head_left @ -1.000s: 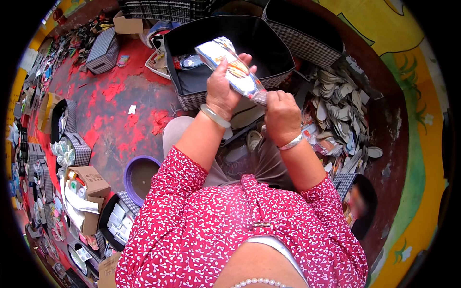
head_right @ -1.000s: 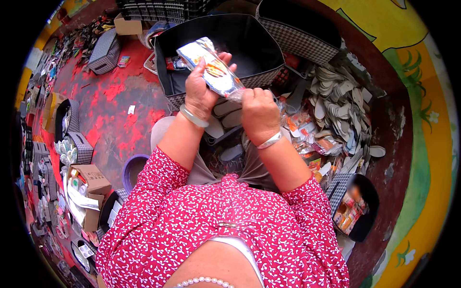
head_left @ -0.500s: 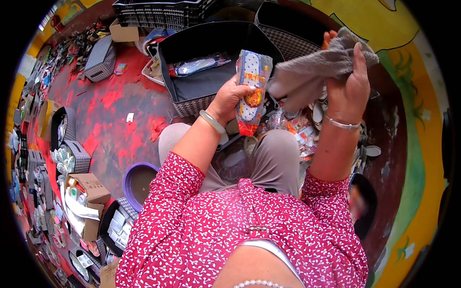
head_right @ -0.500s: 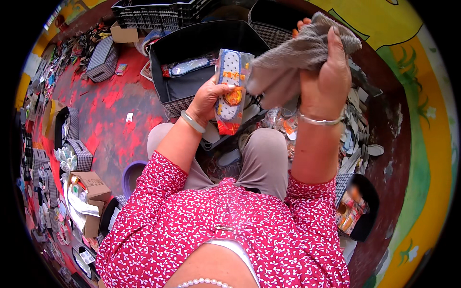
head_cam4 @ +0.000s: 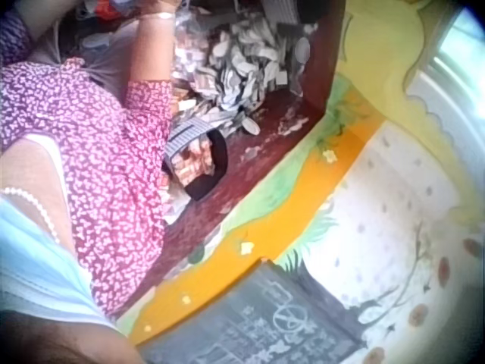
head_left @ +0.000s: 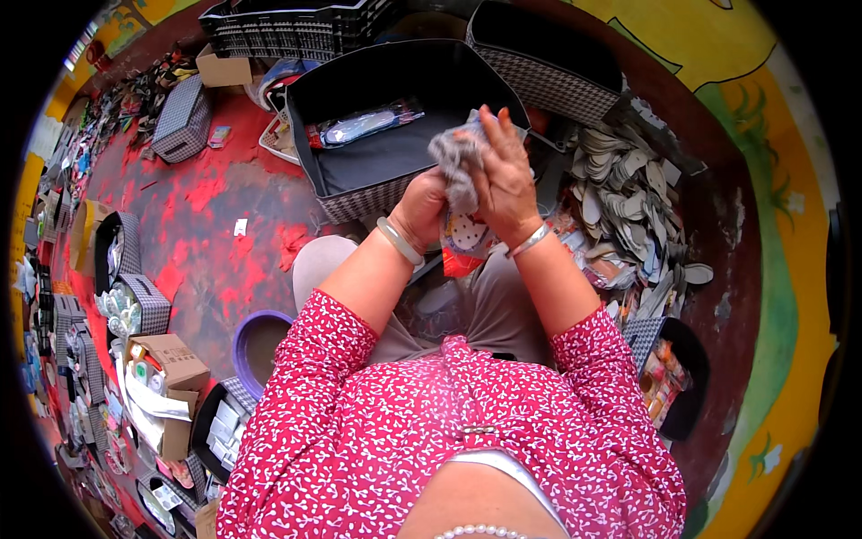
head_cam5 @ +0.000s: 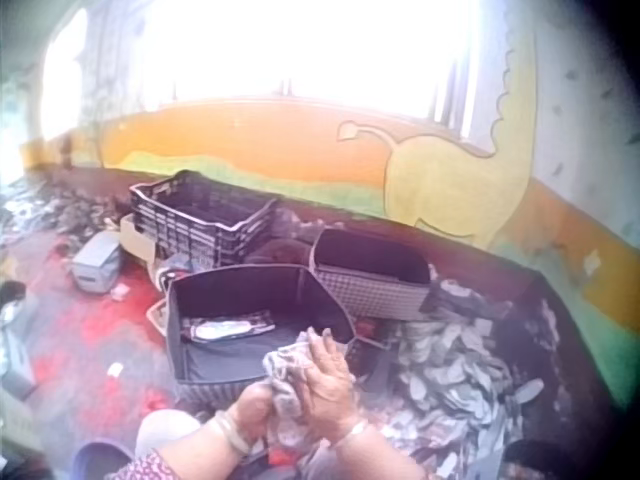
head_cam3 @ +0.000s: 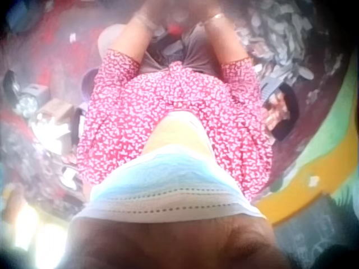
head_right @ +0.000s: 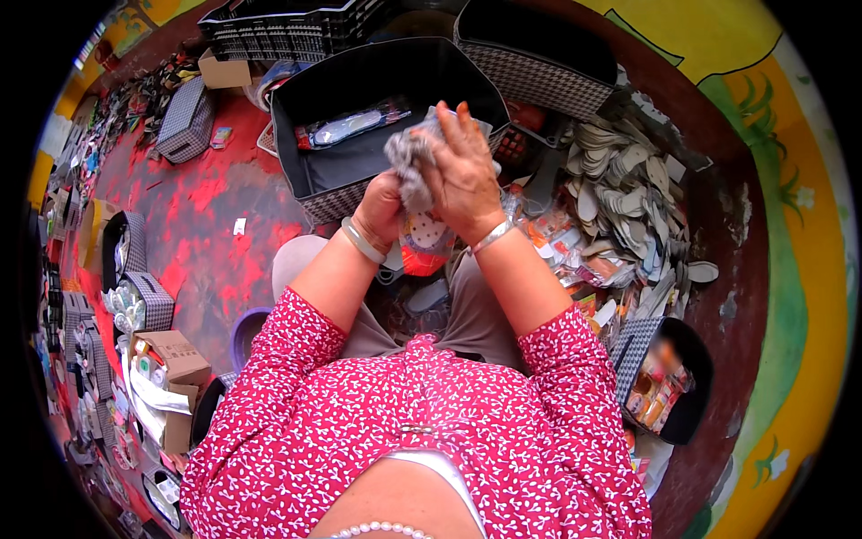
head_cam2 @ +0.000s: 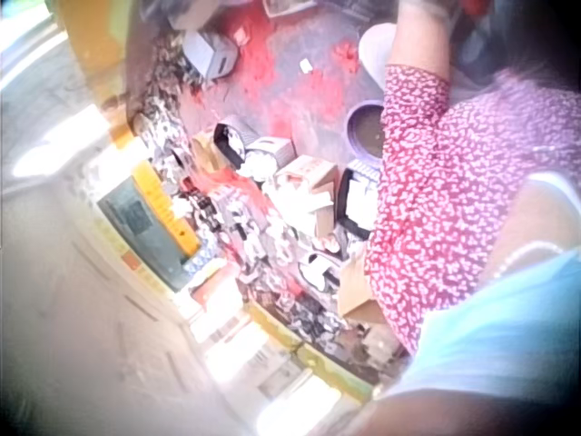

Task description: The person wipes various shoe insoles and packaged shoe insoles with a cloth by hand and places them into a black bin.

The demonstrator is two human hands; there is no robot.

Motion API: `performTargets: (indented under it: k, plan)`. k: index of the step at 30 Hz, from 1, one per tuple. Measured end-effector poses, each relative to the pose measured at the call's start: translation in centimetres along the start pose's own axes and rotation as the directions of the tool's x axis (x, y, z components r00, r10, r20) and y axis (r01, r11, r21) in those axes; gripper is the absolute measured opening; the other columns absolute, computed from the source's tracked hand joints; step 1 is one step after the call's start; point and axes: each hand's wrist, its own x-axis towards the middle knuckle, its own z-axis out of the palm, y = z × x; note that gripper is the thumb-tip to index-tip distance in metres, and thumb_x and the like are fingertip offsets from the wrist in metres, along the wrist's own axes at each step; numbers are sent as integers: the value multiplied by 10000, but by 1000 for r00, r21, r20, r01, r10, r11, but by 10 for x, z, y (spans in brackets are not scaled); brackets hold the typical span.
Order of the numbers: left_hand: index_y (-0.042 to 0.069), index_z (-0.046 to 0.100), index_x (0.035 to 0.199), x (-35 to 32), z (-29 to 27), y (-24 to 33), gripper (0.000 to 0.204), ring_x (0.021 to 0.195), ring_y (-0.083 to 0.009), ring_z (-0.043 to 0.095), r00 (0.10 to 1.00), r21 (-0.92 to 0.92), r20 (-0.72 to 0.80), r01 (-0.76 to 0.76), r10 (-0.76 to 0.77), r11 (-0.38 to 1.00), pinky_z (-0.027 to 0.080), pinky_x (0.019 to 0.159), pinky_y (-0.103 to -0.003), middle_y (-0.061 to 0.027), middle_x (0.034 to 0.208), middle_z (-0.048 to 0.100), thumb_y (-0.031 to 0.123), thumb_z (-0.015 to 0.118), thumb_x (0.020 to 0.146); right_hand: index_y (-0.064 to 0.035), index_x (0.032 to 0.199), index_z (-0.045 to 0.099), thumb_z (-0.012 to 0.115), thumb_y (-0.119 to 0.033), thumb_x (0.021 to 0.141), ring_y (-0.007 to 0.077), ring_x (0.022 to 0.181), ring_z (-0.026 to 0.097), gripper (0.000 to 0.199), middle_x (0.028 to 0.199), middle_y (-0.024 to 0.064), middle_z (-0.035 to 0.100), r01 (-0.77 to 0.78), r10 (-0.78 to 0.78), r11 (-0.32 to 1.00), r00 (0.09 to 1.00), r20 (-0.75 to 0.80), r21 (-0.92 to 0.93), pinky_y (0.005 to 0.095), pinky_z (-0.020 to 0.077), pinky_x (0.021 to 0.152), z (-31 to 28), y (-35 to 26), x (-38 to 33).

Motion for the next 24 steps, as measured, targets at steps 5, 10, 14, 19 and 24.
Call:
performTargets:
  k: [5, 10, 14, 19, 24]
  plan:
    - [24, 345, 1362, 0, 15, -4, 678, 1112, -297, 547, 997, 122, -12, 81, -80, 989, 434, 965, -403, -182, 1239, 516, -112, 449, 706, -66, 1048, 645, 556, -227, 895, 299, 968, 615, 239, 1093, 164, 627, -515, 495, 840, 856, 148, 170, 349, 462, 857, -15, 16, 38]
    - [96, 267, 1429, 1, 28, 2, 813, 1168, -337, 502, 994, 137, 99, 22, -36, 990, 419, 976, -422, -203, 1309, 460, -68, 487, 663, -6, 989, 632, 490, -273, 939, 165, 811, 623, 307, 927, 64, 657, -683, 625, 47, 589, 512, 729, 285, 501, 734, -24, 44, 37]
    - [198, 247, 1448, 0, 38, 6, 872, 1164, -352, 502, 996, 16, 82, -37, 35, 999, 444, 941, -466, -207, 1333, 431, -73, 503, 660, -25, 1102, 567, 380, -256, 947, 268, 982, 594, 336, 1057, 134, 622, -410, 500, -518, 568, 654, 751, 404, 472, 886, -39, 80, 11]
    - [221, 241, 1445, 3, 33, 16, 831, 1180, -356, 486, 988, 75, 70, -140, 135, 987, 467, 925, -476, -204, 1327, 433, -77, 513, 719, -15, 1204, 513, 282, -298, 957, 325, 1104, 536, 441, 1165, 179, 575, -251, 581, -501, 612, 537, 828, 452, 392, 997, -48, 78, -3]
    - [201, 261, 1440, 4, 28, 20, 746, 1216, -345, 461, 990, 146, 35, -144, 140, 979, 449, 948, -478, -174, 1350, 427, -49, 521, 788, -34, 1328, 407, 322, -313, 976, 289, 1221, 449, 457, 1329, 167, 463, -290, 391, -573, 726, 566, 767, 424, 340, 1046, -52, 40, -3]
